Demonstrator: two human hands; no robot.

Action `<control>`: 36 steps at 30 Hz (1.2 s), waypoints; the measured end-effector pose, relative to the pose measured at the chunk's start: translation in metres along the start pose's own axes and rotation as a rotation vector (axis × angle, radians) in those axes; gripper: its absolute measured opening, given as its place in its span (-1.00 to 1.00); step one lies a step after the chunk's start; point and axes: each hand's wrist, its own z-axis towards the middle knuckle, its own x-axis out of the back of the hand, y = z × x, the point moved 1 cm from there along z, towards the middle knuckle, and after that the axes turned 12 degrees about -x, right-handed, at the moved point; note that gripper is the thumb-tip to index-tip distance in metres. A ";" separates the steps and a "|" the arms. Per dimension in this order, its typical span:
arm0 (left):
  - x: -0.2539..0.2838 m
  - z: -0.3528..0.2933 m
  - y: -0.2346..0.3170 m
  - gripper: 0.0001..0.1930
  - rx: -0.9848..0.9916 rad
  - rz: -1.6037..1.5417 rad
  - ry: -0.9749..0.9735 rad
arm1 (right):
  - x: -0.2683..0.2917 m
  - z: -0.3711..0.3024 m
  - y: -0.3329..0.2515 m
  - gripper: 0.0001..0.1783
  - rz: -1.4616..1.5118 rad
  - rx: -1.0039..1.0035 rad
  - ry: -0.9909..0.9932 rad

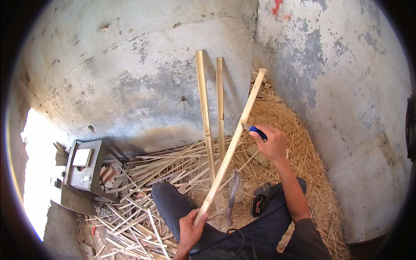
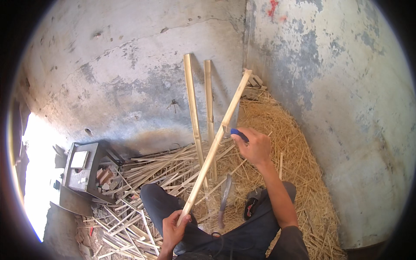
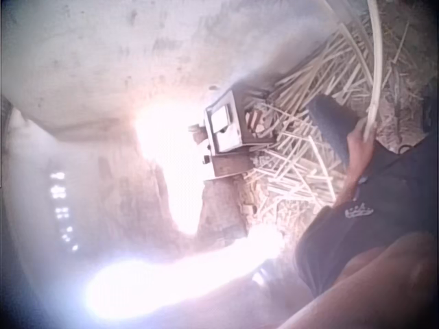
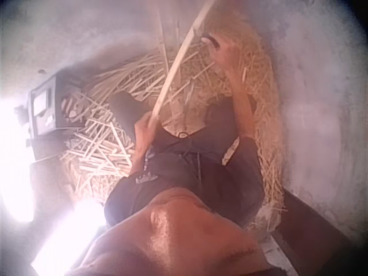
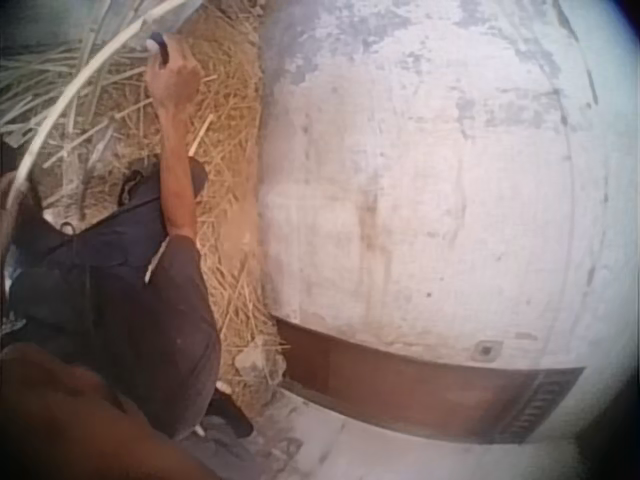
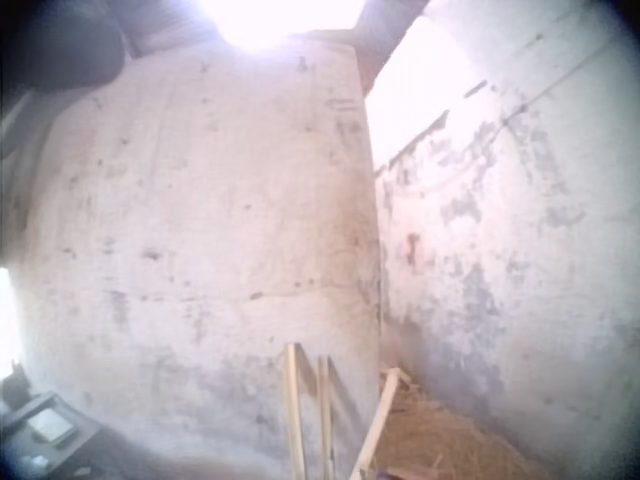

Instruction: The person sits on a straw-covered floor and uses a blue utility knife to shave thin strips from a long wooden stick. They hold the stick with their left hand and scrape the blade along its length with their right hand, creating a pile of wood shavings.

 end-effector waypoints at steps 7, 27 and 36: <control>0.026 -0.013 -0.006 -0.74 0.380 -0.488 -0.167 | 0.012 0.024 0.024 -0.52 0.088 -0.535 0.048; -0.045 0.063 0.055 -0.72 -0.096 -0.055 0.022 | 0.032 -0.106 -0.057 -0.63 0.364 -0.020 -0.243; -0.065 0.071 0.073 -0.71 -0.265 -0.010 0.023 | 0.040 -0.114 -0.066 -0.63 0.258 0.093 -0.218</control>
